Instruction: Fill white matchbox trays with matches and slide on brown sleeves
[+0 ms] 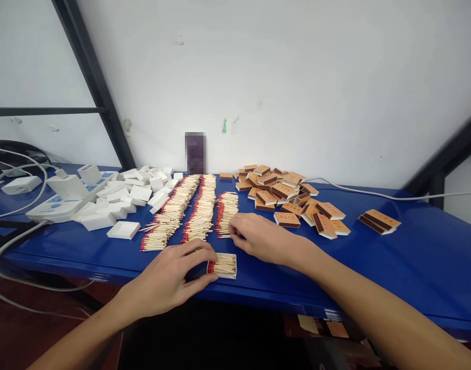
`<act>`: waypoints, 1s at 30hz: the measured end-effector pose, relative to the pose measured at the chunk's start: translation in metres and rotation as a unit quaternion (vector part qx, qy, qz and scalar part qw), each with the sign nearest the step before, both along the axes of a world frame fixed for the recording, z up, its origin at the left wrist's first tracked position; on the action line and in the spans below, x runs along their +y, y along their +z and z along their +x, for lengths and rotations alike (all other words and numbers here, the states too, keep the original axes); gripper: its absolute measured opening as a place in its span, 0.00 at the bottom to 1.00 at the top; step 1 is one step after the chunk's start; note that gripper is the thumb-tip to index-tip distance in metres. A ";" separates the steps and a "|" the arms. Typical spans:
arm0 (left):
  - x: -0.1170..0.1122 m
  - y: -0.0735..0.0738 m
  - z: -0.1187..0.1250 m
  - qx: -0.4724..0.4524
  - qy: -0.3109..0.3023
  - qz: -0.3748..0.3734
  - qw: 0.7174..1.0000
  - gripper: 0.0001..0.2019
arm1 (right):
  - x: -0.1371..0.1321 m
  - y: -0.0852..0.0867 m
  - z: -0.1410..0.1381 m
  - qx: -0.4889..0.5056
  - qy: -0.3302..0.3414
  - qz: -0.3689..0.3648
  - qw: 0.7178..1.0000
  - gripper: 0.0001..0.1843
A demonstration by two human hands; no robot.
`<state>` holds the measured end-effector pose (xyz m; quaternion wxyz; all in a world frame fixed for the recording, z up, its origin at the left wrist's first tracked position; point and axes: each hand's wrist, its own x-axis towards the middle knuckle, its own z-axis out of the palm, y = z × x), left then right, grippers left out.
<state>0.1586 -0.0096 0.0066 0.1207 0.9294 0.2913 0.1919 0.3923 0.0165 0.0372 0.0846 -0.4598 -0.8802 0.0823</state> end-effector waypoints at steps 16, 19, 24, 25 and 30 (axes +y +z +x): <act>-0.001 -0.001 0.000 -0.021 0.023 0.000 1.000 0.13 | -0.003 0.009 0.007 0.029 -0.019 -0.055 0.998 0.08; -0.002 -0.002 0.000 -0.027 0.040 -0.012 0.999 0.16 | -0.005 0.013 0.009 0.033 -0.018 -0.055 0.998 0.09; -0.001 -0.002 0.003 -0.044 0.064 -0.047 0.996 0.18 | -0.012 0.019 0.007 0.050 0.014 -0.103 0.993 0.11; 0.000 -0.002 0.003 -0.048 0.066 -0.051 0.995 0.19 | -0.014 0.020 0.006 0.054 0.024 -0.117 0.991 0.11; 0.000 -0.003 0.003 -0.048 0.064 -0.051 0.995 0.18 | -0.022 0.019 0.003 0.057 0.055 -0.145 0.986 0.07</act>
